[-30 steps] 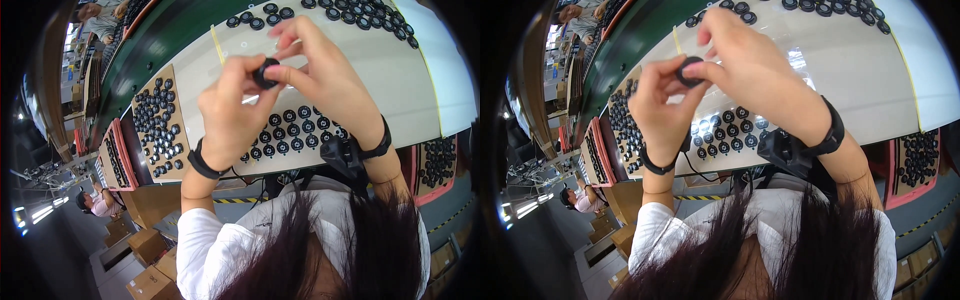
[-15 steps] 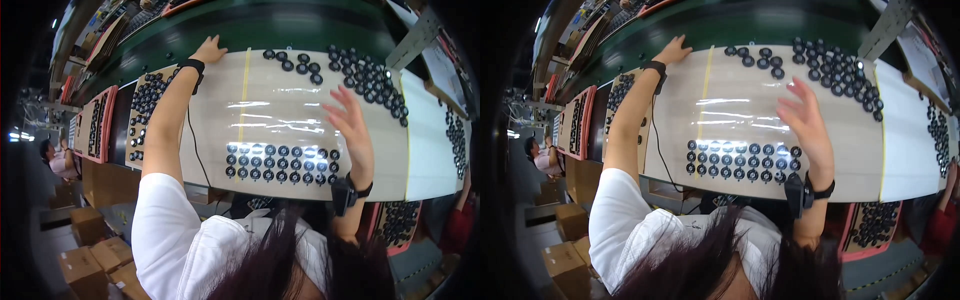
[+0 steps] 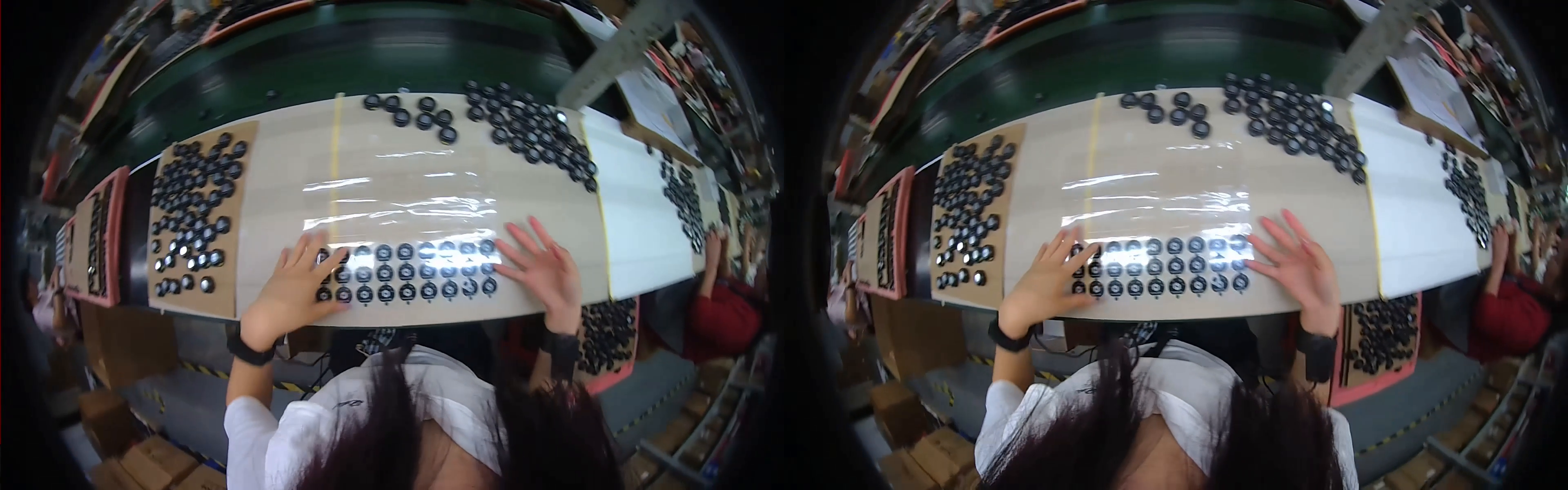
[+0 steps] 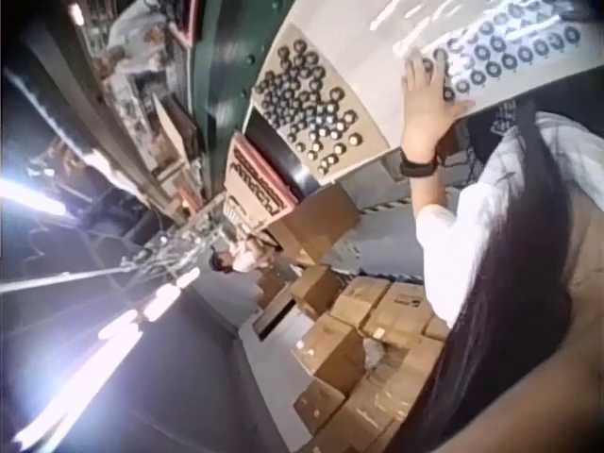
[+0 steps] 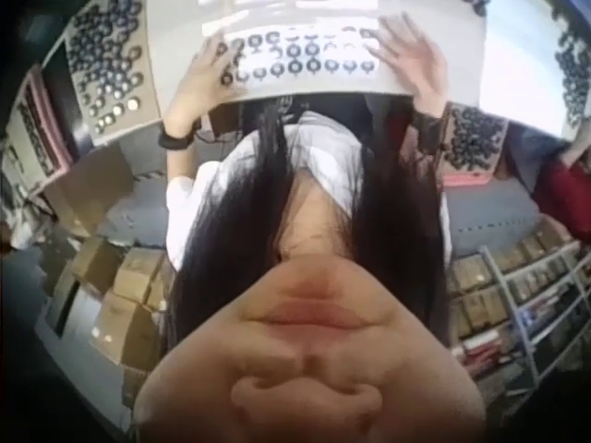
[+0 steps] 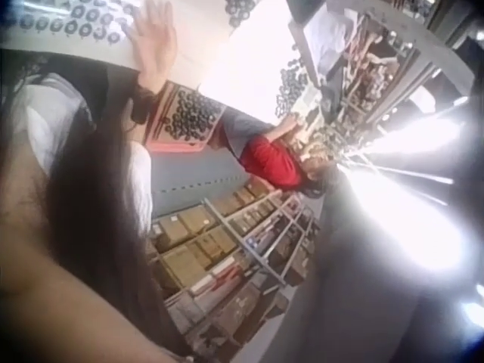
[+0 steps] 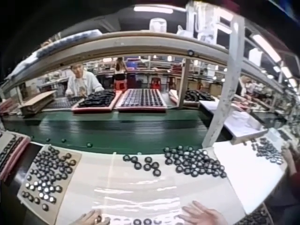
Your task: The person peels a sticker from a sheet, presses it onto a round electronic device, and sets the device onto a tray. This process is repeated for several devices, occasionally moving the sticker sheet to reach more components.
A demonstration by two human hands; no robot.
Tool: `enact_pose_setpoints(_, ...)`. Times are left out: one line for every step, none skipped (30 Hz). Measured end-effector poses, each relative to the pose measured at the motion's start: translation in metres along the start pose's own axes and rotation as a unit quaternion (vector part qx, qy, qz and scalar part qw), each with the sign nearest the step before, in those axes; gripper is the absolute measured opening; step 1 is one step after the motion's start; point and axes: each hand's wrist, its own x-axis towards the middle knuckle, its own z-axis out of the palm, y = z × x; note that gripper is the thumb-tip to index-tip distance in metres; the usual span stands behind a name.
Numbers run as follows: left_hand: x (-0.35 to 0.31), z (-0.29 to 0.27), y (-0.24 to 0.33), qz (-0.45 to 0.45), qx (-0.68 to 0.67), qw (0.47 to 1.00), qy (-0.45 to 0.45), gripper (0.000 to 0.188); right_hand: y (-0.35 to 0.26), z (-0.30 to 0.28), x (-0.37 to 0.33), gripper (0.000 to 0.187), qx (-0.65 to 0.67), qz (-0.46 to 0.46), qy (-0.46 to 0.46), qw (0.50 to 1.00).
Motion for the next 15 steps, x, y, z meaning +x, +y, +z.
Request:
enact_pose_setpoints(-0.005,0.009,0.002,0.001,-0.046,0.999,0.025,0.078,0.0,0.001,0.003,0.062,0.038,0.037,-0.018,0.998)
enact_pose_setpoints(-0.012,0.013,0.001,-0.008,-0.085,0.995,0.05,0.083,0.003,0.003,0.011,0.062,0.039,0.028,-0.012,0.999)
enact_pose_setpoints(-0.016,0.016,0.001,0.008,-0.087,0.995,0.048,0.083,0.002,0.006,0.014,0.062,0.062,0.068,-0.024,0.995)
enact_pose_setpoints(-0.018,0.018,0.002,0.008,-0.09,0.995,0.052,0.085,0.002,0.009,0.015,0.061,0.086,0.105,-0.036,0.99)
enact_pose_setpoints(-0.02,0.021,0.003,0.006,-0.092,0.994,0.058,0.088,0.005,0.01,0.02,0.061,0.082,0.093,-0.027,0.992)
enact_pose_setpoints(-0.02,0.022,0.005,0.004,-0.094,0.993,0.064,0.091,0.009,0.011,0.025,0.061,0.07,0.106,-0.034,0.991)
enact_pose_setpoints(-0.024,0.023,0.011,0.015,-0.098,0.993,0.065,0.091,0.013,0.011,0.029,0.06,0.056,0.124,-0.043,0.99)
enact_pose_setpoints(-0.027,0.022,0.021,-0.006,-0.074,0.996,0.058,0.088,0.013,0.009,0.027,0.06,0.042,0.142,-0.05,0.988)
enact_pose_setpoints(-0.031,0.02,0.03,-0.027,-0.05,0.997,0.052,0.085,0.011,0.006,0.019,0.06,0.037,0.136,-0.042,0.989)
enact_pose_setpoints(-0.035,0.022,0.034,-0.052,-0.025,0.997,0.047,0.082,0.012,0.005,0.011,0.058,0.03,0.143,-0.081,0.986)
enact_pose_setpoints(-0.036,0.03,0.035,-0.045,-0.028,0.997,0.048,0.082,0.012,0.004,0.001,0.056,0.023,0.151,-0.12,0.981)
enact_pose_setpoints(-0.036,0.043,0.035,-0.027,-0.025,0.996,0.079,0.077,0.013,0.001,-0.009,0.055,0.017,0.159,-0.159,0.974)
enact_pose_setpoints(-0.035,0.055,0.033,-0.009,-0.023,0.993,0.112,0.072,0.013,-0.019,-0.021,0.055,-0.004,0.206,-0.237,0.95)
enact_pose_setpoints(-0.036,0.062,0.033,0.008,-0.021,0.989,0.144,0.067,0.013,-0.036,-0.034,0.057,-0.024,0.252,-0.311,0.916)
enact_pose_setpoints(-0.037,0.064,0.032,0.013,-0.025,0.989,0.143,0.067,0.014,-0.026,-0.045,0.057,-0.026,0.252,-0.306,0.918)
